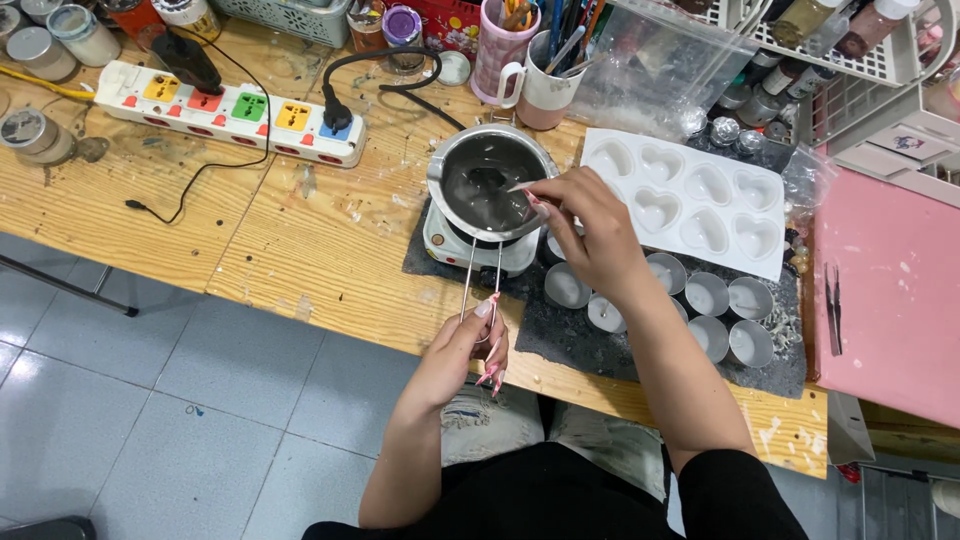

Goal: The user is preparing candle wicks and positioning them in candle cups.

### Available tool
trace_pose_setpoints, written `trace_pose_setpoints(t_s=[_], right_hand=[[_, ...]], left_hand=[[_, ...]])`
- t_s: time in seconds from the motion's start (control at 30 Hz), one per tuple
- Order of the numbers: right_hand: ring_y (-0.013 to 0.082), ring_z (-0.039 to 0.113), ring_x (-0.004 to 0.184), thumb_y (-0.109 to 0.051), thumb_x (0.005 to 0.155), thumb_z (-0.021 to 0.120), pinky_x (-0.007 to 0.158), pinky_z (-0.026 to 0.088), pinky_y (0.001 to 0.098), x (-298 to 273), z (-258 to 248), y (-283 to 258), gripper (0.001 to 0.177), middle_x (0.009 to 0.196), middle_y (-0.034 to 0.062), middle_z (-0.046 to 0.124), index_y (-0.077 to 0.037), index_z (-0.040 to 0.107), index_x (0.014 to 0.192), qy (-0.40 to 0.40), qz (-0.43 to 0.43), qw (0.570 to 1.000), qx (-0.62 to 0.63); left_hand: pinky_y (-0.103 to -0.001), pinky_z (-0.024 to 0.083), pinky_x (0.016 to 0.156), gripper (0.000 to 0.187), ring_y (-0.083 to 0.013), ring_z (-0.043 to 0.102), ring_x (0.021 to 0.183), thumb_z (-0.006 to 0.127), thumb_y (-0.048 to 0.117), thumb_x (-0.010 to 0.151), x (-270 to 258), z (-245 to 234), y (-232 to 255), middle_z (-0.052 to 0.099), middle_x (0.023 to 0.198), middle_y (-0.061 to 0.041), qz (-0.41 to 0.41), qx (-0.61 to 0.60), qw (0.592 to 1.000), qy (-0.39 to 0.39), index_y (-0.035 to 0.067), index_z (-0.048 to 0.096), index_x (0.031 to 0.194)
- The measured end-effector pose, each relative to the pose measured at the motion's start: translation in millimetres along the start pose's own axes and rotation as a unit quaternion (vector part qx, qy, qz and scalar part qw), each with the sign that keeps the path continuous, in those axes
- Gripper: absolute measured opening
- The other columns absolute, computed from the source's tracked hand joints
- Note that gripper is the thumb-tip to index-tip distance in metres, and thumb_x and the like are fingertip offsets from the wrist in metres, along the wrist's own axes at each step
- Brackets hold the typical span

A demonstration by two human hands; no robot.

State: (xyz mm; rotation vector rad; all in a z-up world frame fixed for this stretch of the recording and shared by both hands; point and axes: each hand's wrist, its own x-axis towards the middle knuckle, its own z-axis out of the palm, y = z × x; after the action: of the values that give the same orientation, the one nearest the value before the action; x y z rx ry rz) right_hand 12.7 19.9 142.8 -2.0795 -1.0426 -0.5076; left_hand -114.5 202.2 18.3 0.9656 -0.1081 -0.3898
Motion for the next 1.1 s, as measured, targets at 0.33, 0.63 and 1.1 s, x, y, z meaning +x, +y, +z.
trace_pose_setpoints(t_s=[0.33, 0.63, 1.1], right_hand=[[0.0251, 0.060, 0.090, 0.001, 0.096, 0.070, 0.078, 0.049, 0.0363, -4.7, -12.1, 6.5, 0.017, 0.097, 0.0083, 0.066, -0.003, 0.069, 0.113, -0.043, -0.022, 0.998, 0.028], [0.0298, 0.061, 0.093, 0.000, 0.091, 0.074, 0.077, 0.051, 0.0394, 0.3, -9.4, 8.6, 0.021, 0.098, 0.0085, 0.068, -0.004, 0.071, 0.111, -0.015, -0.052, 0.993, -0.106], [0.0314, 0.061, 0.094, 0.004, 0.091, 0.070, 0.079, 0.051, 0.0391, -3.1, -14.8, 15.2, 0.022, 0.098, 0.0107, 0.069, -0.002, 0.070, 0.112, -0.009, -0.019, 0.996, -0.085]], left_hand=[[-0.029, 0.050, 0.059, 0.047, -0.0156, 0.056, 0.058, 0.032, 0.040, 0.113, -1.5, -3.2, -0.6, 0.054, 0.064, -0.005, -0.010, 0.010, 1.000, 0.020, 0.008, 0.048, 0.083], [-0.027, 0.049, 0.061, 0.044, -0.0119, 0.057, 0.064, 0.035, 0.038, 0.113, -2.4, -2.5, -1.6, 0.057, 0.072, -0.004, 0.001, 0.054, 0.998, 0.025, 0.006, 0.055, 0.091], [-0.027, 0.050, 0.067, 0.042, -0.0113, 0.058, 0.068, 0.037, 0.037, 0.113, -2.9, -1.7, -2.4, 0.057, 0.076, -0.003, 0.021, 0.062, 0.997, 0.027, 0.006, 0.056, 0.094]])
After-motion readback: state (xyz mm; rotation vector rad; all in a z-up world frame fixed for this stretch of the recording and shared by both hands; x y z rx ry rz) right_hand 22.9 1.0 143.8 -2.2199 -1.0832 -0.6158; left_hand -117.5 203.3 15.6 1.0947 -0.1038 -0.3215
